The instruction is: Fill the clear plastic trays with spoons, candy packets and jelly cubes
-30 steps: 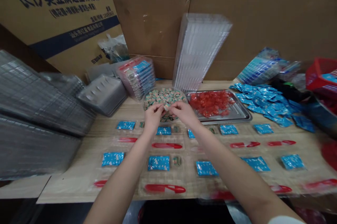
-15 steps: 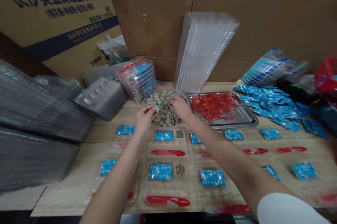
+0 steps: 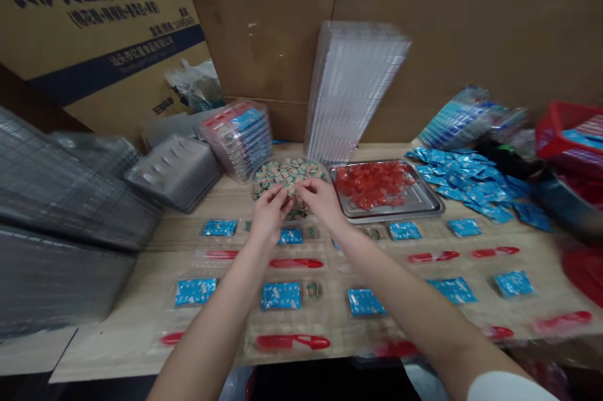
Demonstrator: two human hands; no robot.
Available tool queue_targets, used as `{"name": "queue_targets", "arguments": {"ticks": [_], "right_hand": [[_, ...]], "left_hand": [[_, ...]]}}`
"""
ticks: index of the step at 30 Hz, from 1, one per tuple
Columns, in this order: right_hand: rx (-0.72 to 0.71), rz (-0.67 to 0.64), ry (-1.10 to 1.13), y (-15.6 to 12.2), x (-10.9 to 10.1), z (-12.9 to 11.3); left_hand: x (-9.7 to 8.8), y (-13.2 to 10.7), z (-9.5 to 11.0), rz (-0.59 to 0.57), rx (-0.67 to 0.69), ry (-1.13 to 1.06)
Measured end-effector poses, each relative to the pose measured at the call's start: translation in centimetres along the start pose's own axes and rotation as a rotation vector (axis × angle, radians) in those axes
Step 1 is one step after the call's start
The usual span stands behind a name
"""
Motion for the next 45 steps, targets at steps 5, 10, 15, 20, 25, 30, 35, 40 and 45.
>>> {"name": "queue_targets", "arguments": {"ticks": [5, 10, 15, 20, 25, 30, 35, 40, 45], "right_hand": [[0.029, 0.098, 0.074, -3.9, -2.8, 0.8], [0.084, -0.046, 0.151, -8.5, -7.6, 1.2], [0.165, -0.112, 0.21, -14.3, -12.9, 2.7], [0.181, -0.059, 0.196, -19.2, -16.6, 5.6], [0.164, 0.289, -0.15, -20.7, -18.2, 8.8], [-0.066, 0.43, -0.795, -20.7, -16.0, 8.9], [-0.03, 0.48, -1.098, -20.9, -15.0, 8.5], [-0.054, 0.376, -0.991, -21.1, -15.5, 8.2], [0.003, 0.296, -0.735, -21.3, -17.2, 8.7]], "left_hand": [[2.0, -3.9, 0.0, -0.071, -0.066, -0.028], [4.2, -8.3, -0.7, -0.21, -0.139, 0.012], [6.8, -14.5, -3.3, -0.446, -0.228, 0.063], [7.4, -19.2, -6.0, -0.704, -0.054, 0.383], [5.6, -20.5, -7.1, -0.797, 0.217, 0.693], [4.8, -20.8, -7.1, -0.844, 0.375, 0.853], [4.8, -20.9, -7.2, -0.847, 0.433, 0.907], [4.5, -20.6, -7.2, -0.842, 0.455, 0.913], [4.3, -20.3, -7.6, -0.854, 0.436, 0.899]]}}
Point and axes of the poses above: each hand's wrist, its own y-axis towards the middle knuckle, its own x-axis out of the palm, z = x × y, the point moved 5 cm from there along y, towards the middle knuckle, and after that the axes turned 14 degrees about x, right-handed, at the moved point
